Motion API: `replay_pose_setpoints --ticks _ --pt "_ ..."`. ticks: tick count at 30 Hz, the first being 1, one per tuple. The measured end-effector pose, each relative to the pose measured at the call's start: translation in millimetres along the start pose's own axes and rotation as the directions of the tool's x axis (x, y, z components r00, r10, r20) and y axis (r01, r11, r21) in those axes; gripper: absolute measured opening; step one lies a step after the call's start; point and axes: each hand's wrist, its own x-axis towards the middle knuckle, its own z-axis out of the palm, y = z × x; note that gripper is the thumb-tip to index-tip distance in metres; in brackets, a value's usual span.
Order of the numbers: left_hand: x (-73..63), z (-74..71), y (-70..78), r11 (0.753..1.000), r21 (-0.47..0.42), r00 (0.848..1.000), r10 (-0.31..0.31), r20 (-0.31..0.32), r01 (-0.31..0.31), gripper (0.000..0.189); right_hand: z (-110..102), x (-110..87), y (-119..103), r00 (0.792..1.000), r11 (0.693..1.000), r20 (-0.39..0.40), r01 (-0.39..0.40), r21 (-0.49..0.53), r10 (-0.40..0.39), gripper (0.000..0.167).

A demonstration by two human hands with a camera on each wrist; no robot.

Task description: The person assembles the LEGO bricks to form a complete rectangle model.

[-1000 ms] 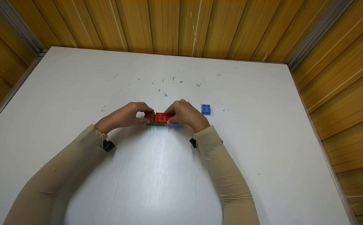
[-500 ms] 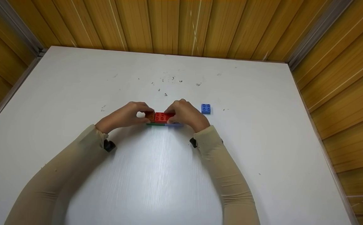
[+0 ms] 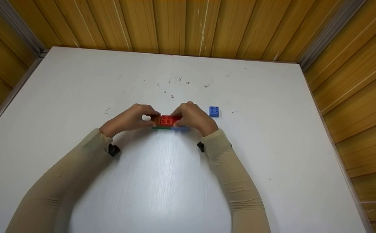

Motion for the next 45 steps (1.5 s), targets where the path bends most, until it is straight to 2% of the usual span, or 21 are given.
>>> replay_pose_setpoints --ticks 9,20,28,40,45 --pt "0.0 0.8 -1.2 1.0 -0.019 1.0 -0.001 -0.009 0.001 0.034 0.1 1.3 1.1 1.0 1.0 -0.007 0.014 -0.001 -0.014 0.04" --pt "3.6 1.3 -1.1 1.0 -0.026 1.0 -0.012 0.011 0.012 0.036 0.4 1.4 3.3 0.999 0.999 -0.007 0.031 0.005 -0.031 0.04" --pt "2.1 1.3 1.7 1.0 0.008 1.0 -0.004 0.021 0.004 0.036 0.8 0.7 3.4 0.997 0.997 -0.032 0.077 0.003 -0.077 0.037" --pt "5.0 0.2 2.2 0.998 -0.038 0.999 -0.043 0.029 0.045 0.035 -0.1 0.2 0.4 0.999 0.999 -0.008 0.038 -0.014 -0.038 0.037" --pt "5.1 0.6 1.6 0.998 -0.043 0.999 -0.037 0.021 0.038 0.034 1.2 -1.1 0.1 0.999 0.998 -0.005 0.051 -0.022 -0.051 0.036"
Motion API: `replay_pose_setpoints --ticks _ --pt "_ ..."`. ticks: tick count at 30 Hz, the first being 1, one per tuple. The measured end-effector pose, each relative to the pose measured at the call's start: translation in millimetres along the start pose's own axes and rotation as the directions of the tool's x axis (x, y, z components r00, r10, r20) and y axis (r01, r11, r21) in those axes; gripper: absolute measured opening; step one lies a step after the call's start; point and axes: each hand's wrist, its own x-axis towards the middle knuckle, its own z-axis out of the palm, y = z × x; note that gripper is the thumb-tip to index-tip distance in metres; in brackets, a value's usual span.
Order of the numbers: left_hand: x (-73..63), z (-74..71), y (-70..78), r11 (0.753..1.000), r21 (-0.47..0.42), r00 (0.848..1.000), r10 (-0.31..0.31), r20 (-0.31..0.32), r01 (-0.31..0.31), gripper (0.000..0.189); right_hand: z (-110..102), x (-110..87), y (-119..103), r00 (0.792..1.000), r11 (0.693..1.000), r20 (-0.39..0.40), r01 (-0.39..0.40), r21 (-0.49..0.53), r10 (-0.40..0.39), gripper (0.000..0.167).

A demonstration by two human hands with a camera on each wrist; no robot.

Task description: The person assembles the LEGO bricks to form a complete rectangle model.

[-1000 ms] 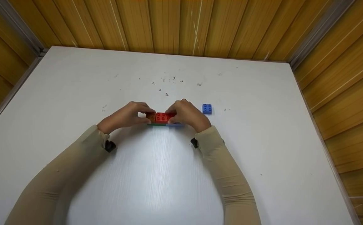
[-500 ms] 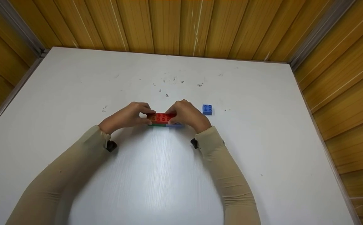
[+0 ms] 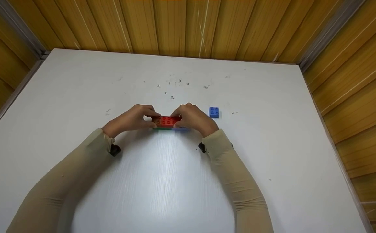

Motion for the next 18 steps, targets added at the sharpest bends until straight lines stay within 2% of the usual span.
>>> replay_pose_setpoints --ticks 6,12,18 --pt "0.4 1.3 -0.8 1.0 -0.025 1.0 -0.004 -0.001 0.004 0.035 1.5 -1.7 1.4 0.999 0.999 0.004 0.033 0.003 -0.033 0.036" --pt "-0.5 1.6 -1.2 1.0 -0.001 1.0 0.015 -0.013 -0.015 0.034 2.1 -2.3 3.6 0.992 0.992 -0.012 0.125 -0.03 -0.125 0.034" --pt "0.2 1.6 -1.0 0.999 0.024 0.999 0.029 -0.019 -0.028 0.034 0.6 -2.7 3.1 0.992 0.991 -0.004 0.127 -0.045 -0.127 0.036"
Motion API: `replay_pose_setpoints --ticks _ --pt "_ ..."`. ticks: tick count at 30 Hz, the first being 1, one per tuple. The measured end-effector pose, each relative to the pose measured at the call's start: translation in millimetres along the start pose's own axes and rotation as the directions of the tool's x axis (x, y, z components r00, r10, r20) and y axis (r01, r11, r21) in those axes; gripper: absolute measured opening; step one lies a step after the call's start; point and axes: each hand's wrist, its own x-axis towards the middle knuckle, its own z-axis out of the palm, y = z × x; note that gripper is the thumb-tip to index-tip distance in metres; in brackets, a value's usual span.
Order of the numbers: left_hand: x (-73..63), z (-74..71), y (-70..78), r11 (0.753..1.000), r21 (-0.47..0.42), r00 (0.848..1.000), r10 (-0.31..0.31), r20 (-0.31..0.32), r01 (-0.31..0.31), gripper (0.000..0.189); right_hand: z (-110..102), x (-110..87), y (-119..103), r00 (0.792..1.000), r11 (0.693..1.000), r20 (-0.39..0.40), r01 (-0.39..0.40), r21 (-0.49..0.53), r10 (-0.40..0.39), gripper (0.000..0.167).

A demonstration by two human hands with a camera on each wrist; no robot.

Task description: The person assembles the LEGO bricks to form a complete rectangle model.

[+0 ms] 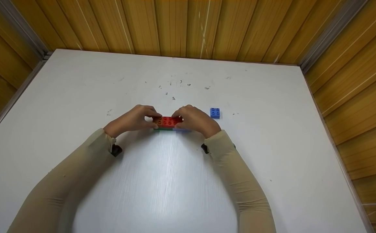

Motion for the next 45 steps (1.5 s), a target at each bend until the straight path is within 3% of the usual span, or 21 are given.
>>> replay_pose_setpoints --ticks 14,25,45 --pt "0.6 -0.5 0.2 1.0 -0.007 1.0 -0.025 0.01 0.025 0.035 -6 -7.6 3 0.999 0.999 -0.002 -0.035 -0.016 0.035 0.042" --pt "0.2 -1.5 0.3 0.999 -0.014 0.999 -0.051 0.011 0.051 0.034 -13 -14.3 11 0.999 1.0 -0.04 -0.02 -0.012 0.019 0.042" --pt "-0.1 -0.1 1.3 0.996 -0.051 0.997 -0.078 0.005 0.078 0.036 -24 -28.3 34 0.992 0.993 -0.058 -0.113 -0.034 0.111 0.045"
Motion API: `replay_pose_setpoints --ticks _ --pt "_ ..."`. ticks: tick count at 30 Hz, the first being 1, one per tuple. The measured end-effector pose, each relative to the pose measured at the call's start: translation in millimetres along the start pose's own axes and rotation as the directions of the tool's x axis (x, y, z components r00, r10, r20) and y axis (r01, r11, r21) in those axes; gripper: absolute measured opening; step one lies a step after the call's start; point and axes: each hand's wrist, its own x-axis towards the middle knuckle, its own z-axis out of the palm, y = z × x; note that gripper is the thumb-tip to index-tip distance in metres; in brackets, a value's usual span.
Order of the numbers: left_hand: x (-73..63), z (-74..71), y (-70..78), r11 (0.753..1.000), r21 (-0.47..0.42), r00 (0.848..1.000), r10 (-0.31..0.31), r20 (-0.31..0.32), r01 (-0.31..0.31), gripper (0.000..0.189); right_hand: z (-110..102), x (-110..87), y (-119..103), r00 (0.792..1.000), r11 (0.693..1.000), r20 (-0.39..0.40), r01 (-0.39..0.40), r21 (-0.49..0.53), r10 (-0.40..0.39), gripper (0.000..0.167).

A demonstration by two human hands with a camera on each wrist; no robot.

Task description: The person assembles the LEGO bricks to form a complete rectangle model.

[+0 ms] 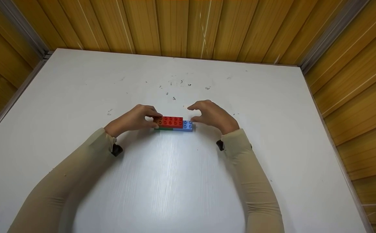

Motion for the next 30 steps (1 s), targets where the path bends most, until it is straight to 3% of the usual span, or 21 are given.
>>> replay_pose_setpoints --ticks 9,16,30 --pt "-0.9 0.0 -0.8 1.0 0.001 1.0 0.013 0.002 -0.013 0.036 -5 -6.6 16 0.999 0.999 -0.021 -0.024 0.036 0.025 0.046" --pt "-0.6 0.3 -1.6 1.0 -0.002 1.0 0.018 0.0 -0.018 0.036 -9 -8.4 25 0.99 0.989 0.038 -0.139 0.044 0.137 0.049" --pt "-0.6 0.7 -3.1 1.0 -0.019 1.0 0.017 -0.001 -0.017 0.036 -10 -14.4 42 0.97 0.968 0.037 -0.244 0.057 0.242 0.053"
